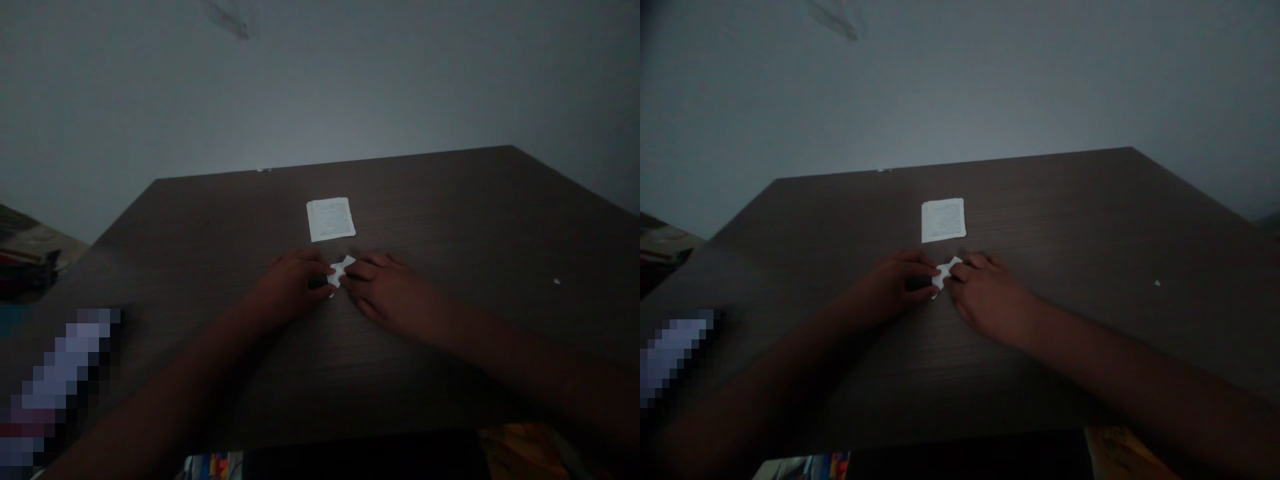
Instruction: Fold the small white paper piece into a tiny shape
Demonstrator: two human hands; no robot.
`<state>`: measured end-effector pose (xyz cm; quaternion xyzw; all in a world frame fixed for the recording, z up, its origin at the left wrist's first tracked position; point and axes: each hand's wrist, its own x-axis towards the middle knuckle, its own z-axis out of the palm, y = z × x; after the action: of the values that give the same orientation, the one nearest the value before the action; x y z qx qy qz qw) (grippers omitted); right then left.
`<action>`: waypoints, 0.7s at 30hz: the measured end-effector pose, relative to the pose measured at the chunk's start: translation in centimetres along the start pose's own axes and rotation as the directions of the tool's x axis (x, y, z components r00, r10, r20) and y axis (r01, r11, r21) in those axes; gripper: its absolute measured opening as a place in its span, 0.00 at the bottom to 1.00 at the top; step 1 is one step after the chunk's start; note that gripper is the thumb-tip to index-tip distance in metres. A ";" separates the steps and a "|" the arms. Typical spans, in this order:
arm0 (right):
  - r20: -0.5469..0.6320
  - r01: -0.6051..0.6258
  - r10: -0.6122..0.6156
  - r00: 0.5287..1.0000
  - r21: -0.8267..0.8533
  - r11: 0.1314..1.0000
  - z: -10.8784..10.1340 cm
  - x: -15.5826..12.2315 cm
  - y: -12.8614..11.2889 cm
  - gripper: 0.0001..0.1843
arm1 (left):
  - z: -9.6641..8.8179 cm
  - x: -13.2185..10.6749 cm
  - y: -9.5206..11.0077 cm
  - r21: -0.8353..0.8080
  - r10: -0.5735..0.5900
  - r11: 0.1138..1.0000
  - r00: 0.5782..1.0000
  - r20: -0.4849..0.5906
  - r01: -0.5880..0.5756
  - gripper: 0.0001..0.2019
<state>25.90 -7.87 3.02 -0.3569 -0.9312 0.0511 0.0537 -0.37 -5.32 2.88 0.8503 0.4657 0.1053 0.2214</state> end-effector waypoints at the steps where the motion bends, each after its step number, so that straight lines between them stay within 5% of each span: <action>1: -0.002 0.008 -0.008 1.000 0.003 1.000 0.0 0.0 -0.2 0.19 | -0.1 0.0 0.1 0.018 -0.013 1.000 1.000 0.001 0.013 0.14; 21: 0.007 0.037 -0.036 0.999 -0.049 0.998 0.1 -0.2 -1.4 0.21 | -0.5 -0.2 -0.7 0.000 0.028 1.000 0.999 0.047 -0.028 0.17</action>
<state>25.12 -9.06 3.13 -0.3409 -0.9387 0.0286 0.0428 -1.17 -5.04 2.99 0.8589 0.4485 0.0885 0.2306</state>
